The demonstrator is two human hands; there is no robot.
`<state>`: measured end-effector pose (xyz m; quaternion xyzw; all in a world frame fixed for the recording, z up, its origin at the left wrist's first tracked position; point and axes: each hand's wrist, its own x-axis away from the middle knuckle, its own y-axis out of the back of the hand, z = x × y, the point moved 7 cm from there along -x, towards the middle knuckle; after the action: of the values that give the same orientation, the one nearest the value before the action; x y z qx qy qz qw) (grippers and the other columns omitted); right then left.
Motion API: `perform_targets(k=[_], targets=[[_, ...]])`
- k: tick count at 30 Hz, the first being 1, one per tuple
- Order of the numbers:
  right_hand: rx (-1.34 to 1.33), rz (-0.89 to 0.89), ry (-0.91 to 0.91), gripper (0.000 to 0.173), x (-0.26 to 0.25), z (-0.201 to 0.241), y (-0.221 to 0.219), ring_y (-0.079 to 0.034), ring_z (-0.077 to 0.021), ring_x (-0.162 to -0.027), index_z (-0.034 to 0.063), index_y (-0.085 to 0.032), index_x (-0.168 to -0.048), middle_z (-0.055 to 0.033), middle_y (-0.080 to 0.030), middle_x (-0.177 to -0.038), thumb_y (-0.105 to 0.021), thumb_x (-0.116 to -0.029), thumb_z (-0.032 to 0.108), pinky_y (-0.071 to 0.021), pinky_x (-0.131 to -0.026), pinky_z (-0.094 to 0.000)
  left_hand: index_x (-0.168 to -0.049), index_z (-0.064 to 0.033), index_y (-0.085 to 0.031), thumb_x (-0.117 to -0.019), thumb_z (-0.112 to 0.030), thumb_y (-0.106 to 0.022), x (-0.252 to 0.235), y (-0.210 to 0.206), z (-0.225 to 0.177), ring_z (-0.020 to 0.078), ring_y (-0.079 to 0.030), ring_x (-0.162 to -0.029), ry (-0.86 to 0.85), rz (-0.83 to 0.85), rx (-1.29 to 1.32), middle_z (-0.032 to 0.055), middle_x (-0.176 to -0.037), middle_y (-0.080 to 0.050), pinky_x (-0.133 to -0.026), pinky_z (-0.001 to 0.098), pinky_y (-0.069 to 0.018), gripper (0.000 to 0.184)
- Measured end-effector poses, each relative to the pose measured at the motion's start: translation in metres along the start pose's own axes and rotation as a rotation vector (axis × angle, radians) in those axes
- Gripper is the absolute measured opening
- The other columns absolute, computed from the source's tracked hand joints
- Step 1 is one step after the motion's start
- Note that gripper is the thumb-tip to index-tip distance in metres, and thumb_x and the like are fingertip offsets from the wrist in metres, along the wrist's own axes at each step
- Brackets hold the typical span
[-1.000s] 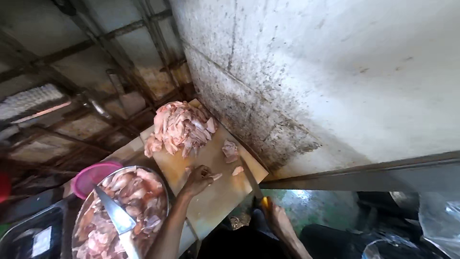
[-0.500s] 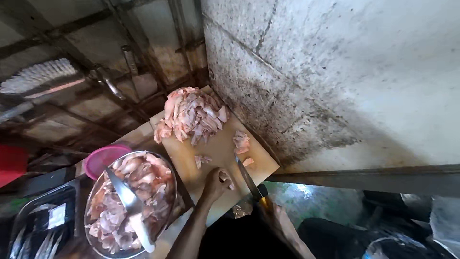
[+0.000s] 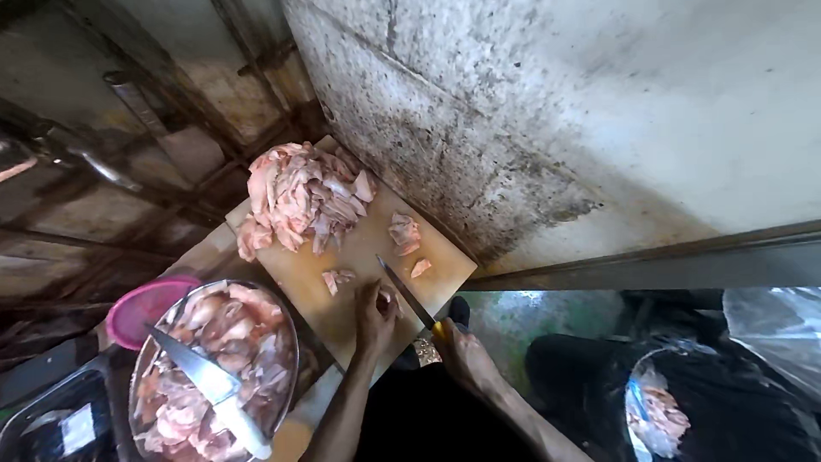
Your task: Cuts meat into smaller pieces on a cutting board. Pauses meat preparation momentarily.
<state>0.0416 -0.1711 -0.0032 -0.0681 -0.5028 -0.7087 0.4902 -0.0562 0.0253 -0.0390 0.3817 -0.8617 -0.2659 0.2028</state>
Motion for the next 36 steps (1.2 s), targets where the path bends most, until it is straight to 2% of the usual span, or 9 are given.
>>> perform_targets(k=[4, 8, 12, 15, 18, 22, 27, 30, 36], targets=[[-0.012, 0.01, 0.001, 0.043, -0.005, 0.003, -0.002, -0.072, -0.0319, -0.091, 0.0135, -0.057, -0.131, -0.0123, -0.071, -0.096, -0.044, -0.1049, 0.046, -0.059, -0.08, -0.0522, -0.143, -0.0086, -0.058, -0.0952, -0.025, -0.07, 0.0, 0.001, -0.004, 0.0174, -0.067, -0.096, 0.036, -0.019, -0.003, 0.015, -0.128, -0.058, -0.084, 0.0331, -0.0613, 0.052], [-0.026, 0.019, -0.027, 0.047, -0.004, -0.007, -0.003, -0.072, -0.0323, -0.096, 0.0134, -0.056, -0.134, -0.0136, -0.071, -0.1, -0.047, -0.1038, 0.047, -0.0584, -0.084, -0.0527, -0.124, -0.0138, -0.07, -0.098, -0.016, -0.063, -0.002, 0.016, -0.004, 0.016, -0.067, -0.099, -0.007, -0.085, 0.005, 0.0078, -0.117, -0.066, -0.085, 0.0341, -0.0604, 0.027], [-0.041, 0.015, -0.023, 0.044, 0.001, -0.019, -0.005, -0.072, -0.0322, -0.093, 0.0133, -0.057, -0.132, -0.0134, -0.071, -0.098, -0.048, -0.1039, 0.046, -0.0586, -0.082, -0.0525, -0.126, -0.0111, -0.07, -0.1009, -0.01, -0.058, -0.001, 0.026, 0.008, 0.0158, -0.069, -0.102, -0.023, -0.093, 0.034, 0.009, -0.117, -0.07, -0.09, 0.035, -0.0598, 0.028], [-0.047, 0.018, -0.017, 0.043, 0.004, -0.025, -0.009, -0.072, -0.0327, -0.093, 0.0134, -0.057, -0.132, -0.0136, -0.071, -0.098, -0.048, -0.1039, 0.045, -0.0585, -0.081, -0.0535, -0.127, -0.0091, -0.069, -0.0967, -0.016, -0.067, -0.001, 0.025, 0.012, 0.0143, -0.071, -0.093, 0.033, -0.055, 0.03, 0.0084, -0.111, -0.072, -0.086, 0.0339, -0.0618, 0.031], [-0.04, 0.014, -0.011, 0.043, 0.006, -0.027, -0.01, -0.072, -0.0319, -0.091, 0.0135, -0.057, -0.131, -0.0127, -0.071, -0.096, -0.048, -0.104, 0.046, -0.0588, -0.08, -0.0523, -0.124, -0.0093, -0.069, -0.0935, -0.012, -0.069, -0.005, 0.023, 0.013, 0.0132, -0.072, -0.089, 0.115, -0.002, 0.059, 0.0069, -0.106, -0.073, -0.084, 0.0342, -0.0626, 0.031], [-0.054, -0.016, 0.002, 0.044, 0.007, -0.028, -0.006, -0.072, -0.0302, -0.089, 0.0129, -0.057, -0.131, -0.0113, -0.071, -0.094, -0.048, -0.1041, 0.047, -0.059, -0.08, -0.0508, -0.122, -0.0049, -0.068, -0.0939, -0.011, -0.069, -0.007, 0.02, 0.009, 0.0158, -0.072, -0.091, 0.207, 0.057, 0.272, 0.0093, -0.104, -0.074, -0.085, 0.0363, -0.0619, 0.029], [-0.071, -0.04, -0.025, 0.045, 0.008, -0.032, -0.002, -0.072, -0.0309, -0.09, 0.0126, -0.057, -0.132, -0.0119, -0.071, -0.095, -0.049, -0.1039, 0.047, -0.059, -0.081, -0.0511, -0.119, -0.0078, -0.071, -0.0928, -0.015, -0.071, -0.005, 0.024, -0.008, 0.0134, -0.071, -0.089, 0.102, -0.004, 0.213, 0.0064, -0.102, -0.073, -0.082, 0.0329, -0.0618, 0.027], [-0.058, -0.045, -0.02, 0.044, 0.009, -0.036, -0.006, -0.073, -0.0295, -0.089, 0.0133, -0.057, -0.131, -0.0108, -0.071, -0.094, -0.048, -0.1039, 0.047, -0.0594, -0.08, -0.0501, -0.118, -0.0108, -0.072, -0.0925, -0.022, -0.074, 0.0, 0.015, -0.018, 0.0161, -0.068, -0.096, -0.046, 0.018, -0.031, 0.0095, -0.115, -0.066, -0.085, 0.0335, -0.0614, 0.028], [-0.1, 0.02, -0.034, 0.046, 0.012, -0.037, -0.015, -0.072, -0.0322, -0.094, 0.0108, -0.056, -0.133, -0.0146, -0.071, -0.099, -0.048, -0.1048, 0.046, -0.0582, -0.084, -0.0516, -0.125, -0.009, -0.07, -0.0939, -0.021, -0.072, 0.007, -0.003, -0.015, 0.0232, -0.066, -0.111, -0.066, 0.061, -0.203, 0.0156, -0.129, -0.062, -0.097, 0.037, -0.0581, 0.033]])
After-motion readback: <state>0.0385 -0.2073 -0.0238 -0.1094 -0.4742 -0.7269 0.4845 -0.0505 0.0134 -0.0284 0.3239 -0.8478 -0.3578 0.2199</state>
